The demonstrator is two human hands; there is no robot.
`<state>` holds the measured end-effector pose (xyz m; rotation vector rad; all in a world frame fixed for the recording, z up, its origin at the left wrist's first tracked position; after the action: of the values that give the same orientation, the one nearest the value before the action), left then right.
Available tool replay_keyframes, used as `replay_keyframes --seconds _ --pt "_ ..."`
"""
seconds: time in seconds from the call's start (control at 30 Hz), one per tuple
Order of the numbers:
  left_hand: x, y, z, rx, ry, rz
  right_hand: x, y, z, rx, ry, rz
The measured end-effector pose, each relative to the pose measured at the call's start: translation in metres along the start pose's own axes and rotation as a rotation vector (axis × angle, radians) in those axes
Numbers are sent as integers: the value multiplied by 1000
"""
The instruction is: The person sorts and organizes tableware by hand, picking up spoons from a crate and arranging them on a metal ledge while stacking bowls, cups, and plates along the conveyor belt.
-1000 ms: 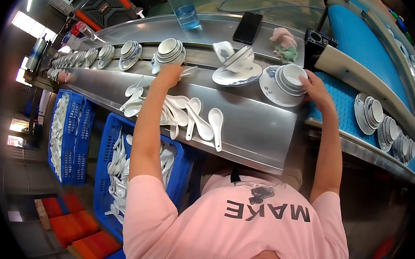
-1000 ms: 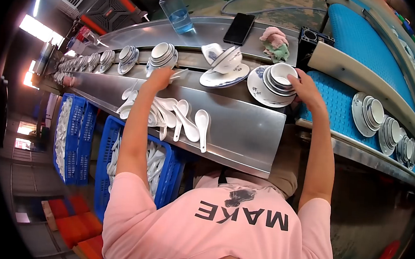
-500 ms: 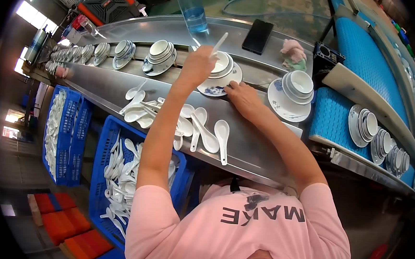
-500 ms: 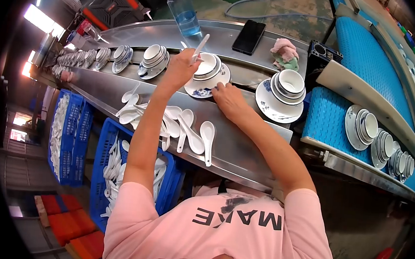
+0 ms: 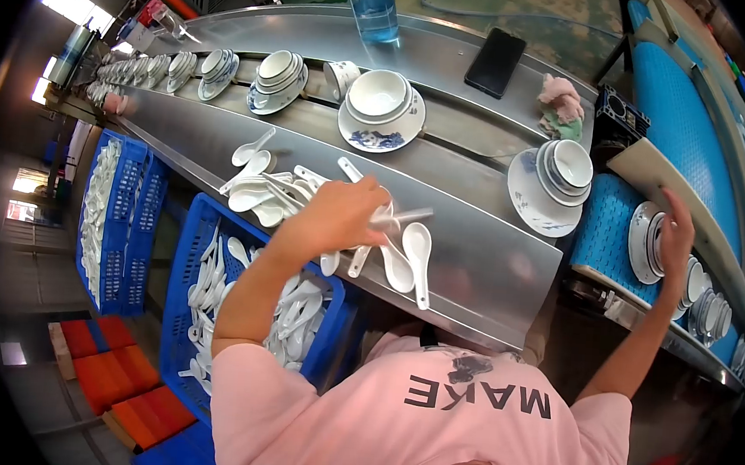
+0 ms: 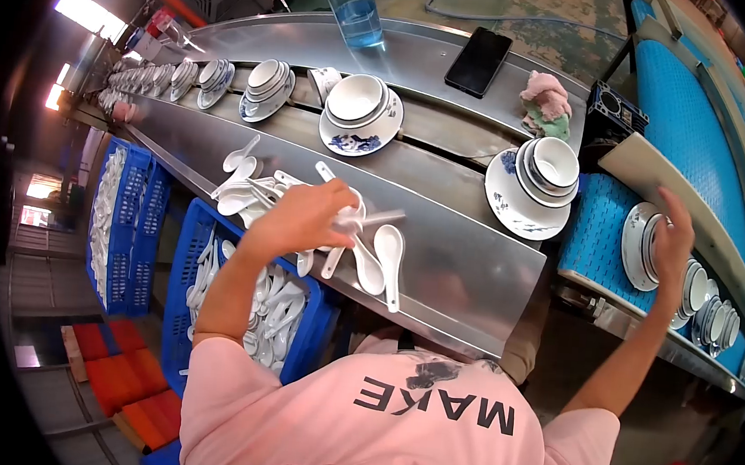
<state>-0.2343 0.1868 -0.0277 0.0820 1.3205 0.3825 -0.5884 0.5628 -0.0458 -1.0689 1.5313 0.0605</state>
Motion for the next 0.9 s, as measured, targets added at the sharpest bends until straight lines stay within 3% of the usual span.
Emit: replay_keyframes --seconds 0.03,0.07,0.1,0.13,0.17,0.2,0.27,0.37,0.43,0.5,0.57,0.67,0.77,0.8,0.9 --pt "-6 0 3 70 -20 18 -11 33 6 -35 -13 88" --pt "-13 -13 -6 -62 -83 203 -15 41 15 95 -45 43" --pt "-38 -20 -15 -322 -138 208 -22 42 23 223 -75 -1" --pt "-29 -69 -36 -317 41 281 -26 44 28 351 -104 -45" --pt "-39 -103 -56 -460 154 152 -26 42 28 389 -159 -78" --pt "-42 -144 -70 -515 479 113 -23 39 29 427 -209 -112" --pt "-22 -242 -101 -698 673 -77 -18 39 26 462 -284 -120" --pt "28 -320 -124 -666 792 910 -10 43 23 323 -218 136" --pt "-2 -298 -116 -675 796 400 -6 30 17 345 -257 103" --pt "-32 -259 -106 -641 806 101 4 31 12 342 -285 84" --pt "-49 -218 -97 -400 817 -18 8 28 9 324 -264 8" --pt "-50 -176 -85 -298 679 -142 16 32 1 321 -357 -166" --pt "-38 -162 -68 33 1001 -184 23 23 7 427 -314 -362" --pt "-42 -148 -61 -7 1026 -302 28 23 10 415 -308 -445" --pt "-16 -117 -54 -325 540 171 50 24 24 429 -126 -757"
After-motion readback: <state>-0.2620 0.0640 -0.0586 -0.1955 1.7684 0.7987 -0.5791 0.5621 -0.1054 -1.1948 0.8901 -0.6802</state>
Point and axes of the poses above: each hand's wrist, its own z-axis away from the middle knuckle, its own x-axis out of the palm, y = z × x, the point moved 5 cm from there along -z, towards the middle knuckle, and after that the axes turned 2 degrees about -z, right-handed, at the moved point
